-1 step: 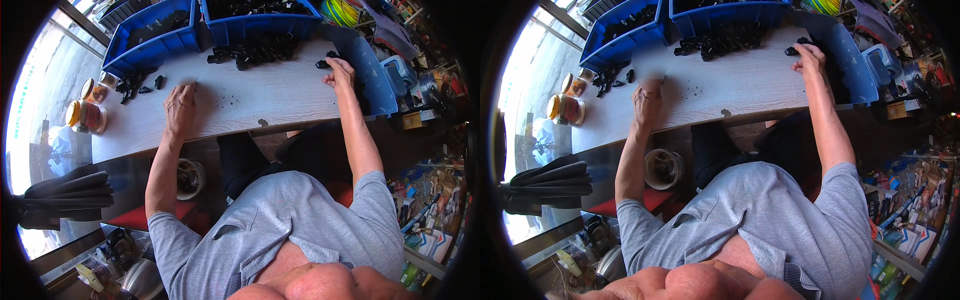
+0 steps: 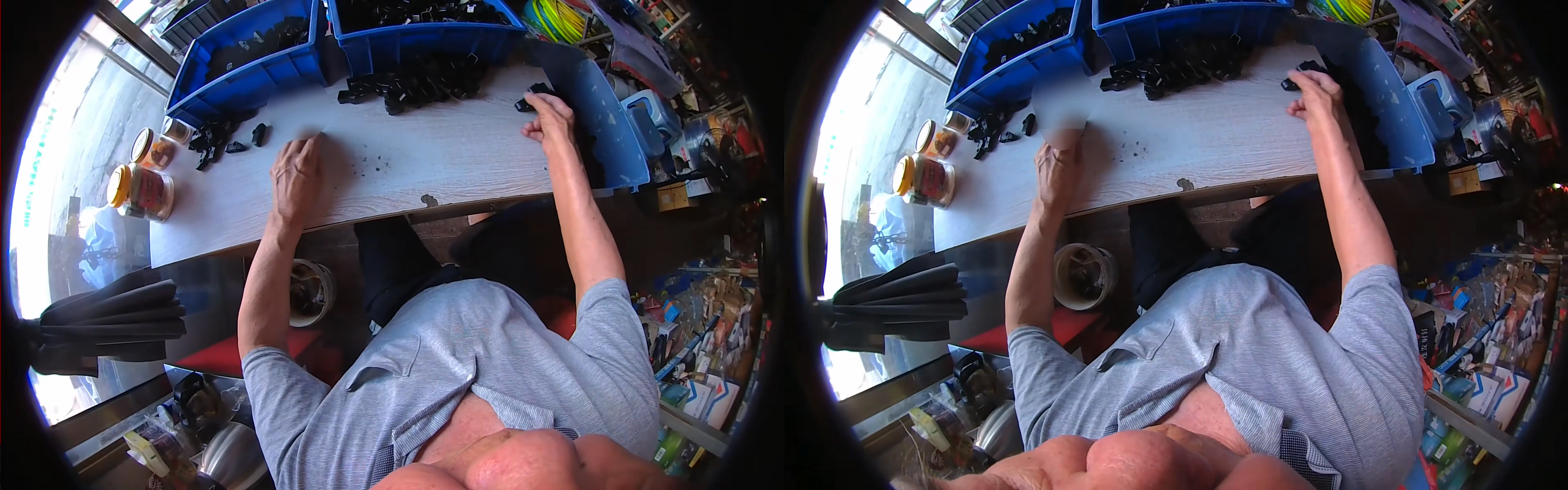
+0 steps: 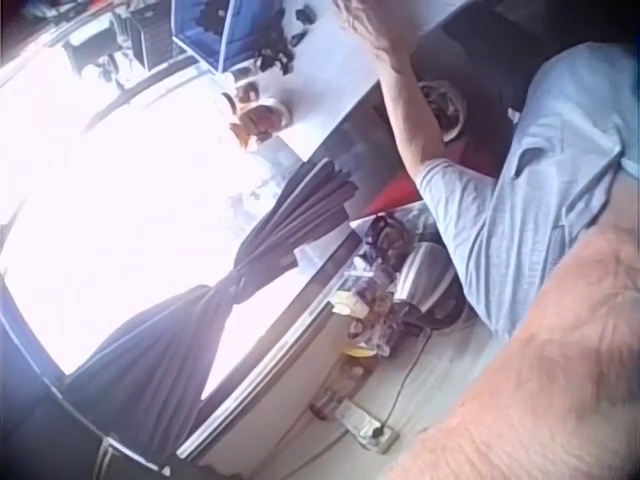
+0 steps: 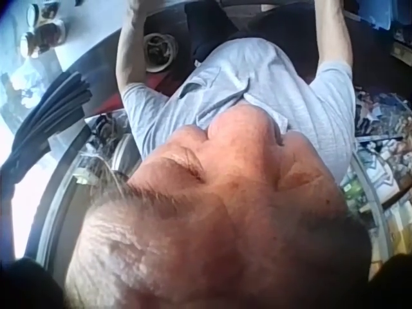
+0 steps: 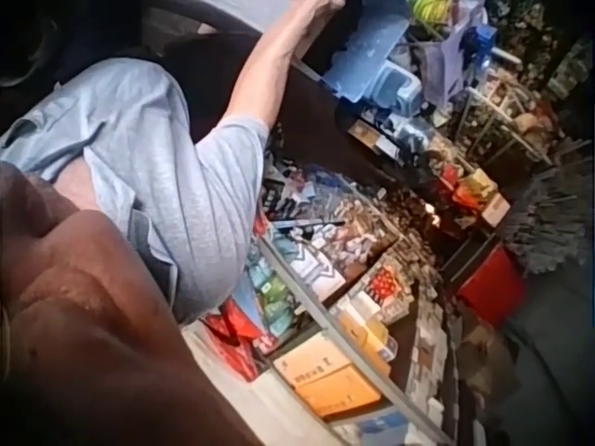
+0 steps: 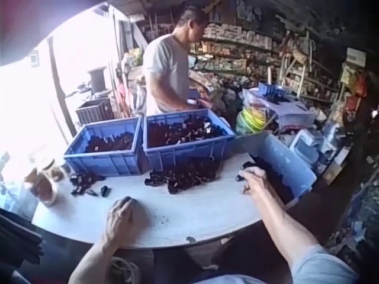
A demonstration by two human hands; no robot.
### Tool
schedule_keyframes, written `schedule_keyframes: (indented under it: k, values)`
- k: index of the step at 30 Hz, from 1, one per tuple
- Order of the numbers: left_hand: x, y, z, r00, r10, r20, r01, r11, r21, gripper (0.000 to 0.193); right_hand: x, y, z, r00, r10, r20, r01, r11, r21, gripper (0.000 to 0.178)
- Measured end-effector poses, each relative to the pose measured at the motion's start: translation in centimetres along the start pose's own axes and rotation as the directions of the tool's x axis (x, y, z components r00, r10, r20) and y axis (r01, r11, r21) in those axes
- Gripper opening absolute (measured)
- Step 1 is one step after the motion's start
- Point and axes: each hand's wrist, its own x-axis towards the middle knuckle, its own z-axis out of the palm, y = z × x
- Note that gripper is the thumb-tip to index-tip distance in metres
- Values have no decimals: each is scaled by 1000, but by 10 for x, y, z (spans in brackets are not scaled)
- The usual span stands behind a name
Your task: Assembling small black components at a factory workbench.
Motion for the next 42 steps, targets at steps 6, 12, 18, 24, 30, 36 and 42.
schedule_keyframes:
  k: [6, 12, 18, 24, 30, 36, 42]
  values:
    - [-1, 1, 6, 999, -51, 0, 51, 998, 22, 40, -9, -1, 48, 988, -12, 151, 42, 979, -199, 39]
    - [3, -2, 11, 995, -99, -16, 98, 995, -23, 28, -14, -14, 79, 982, 0, 191, 88, 888, -451, 50]
    - [6, -4, 11, 988, -112, -105, 112, 994, -2, 18, -6, -5, 78, 985, -36, 171, 95, 934, -346, 42]
    - [2, -11, 11, 973, -211, -91, 210, 978, -14, 24, -9, -5, 63, 975, 91, 205, -35, 964, -264, 33]
    - [3, -3, 10, 994, -105, -30, 106, 993, 50, 29, -21, -4, 56, 977, 17, 211, 32, 973, -230, 37]
    - [4, 2, 9, 993, -111, -37, 112, 993, 36, 30, -11, 7, 59, 983, -48, 178, 103, 943, -315, 34]
    - [0, -4, 10, 994, -94, -54, 95, 995, 23, 29, -26, -7, 52, 978, 134, 161, -85, 957, -278, 29]
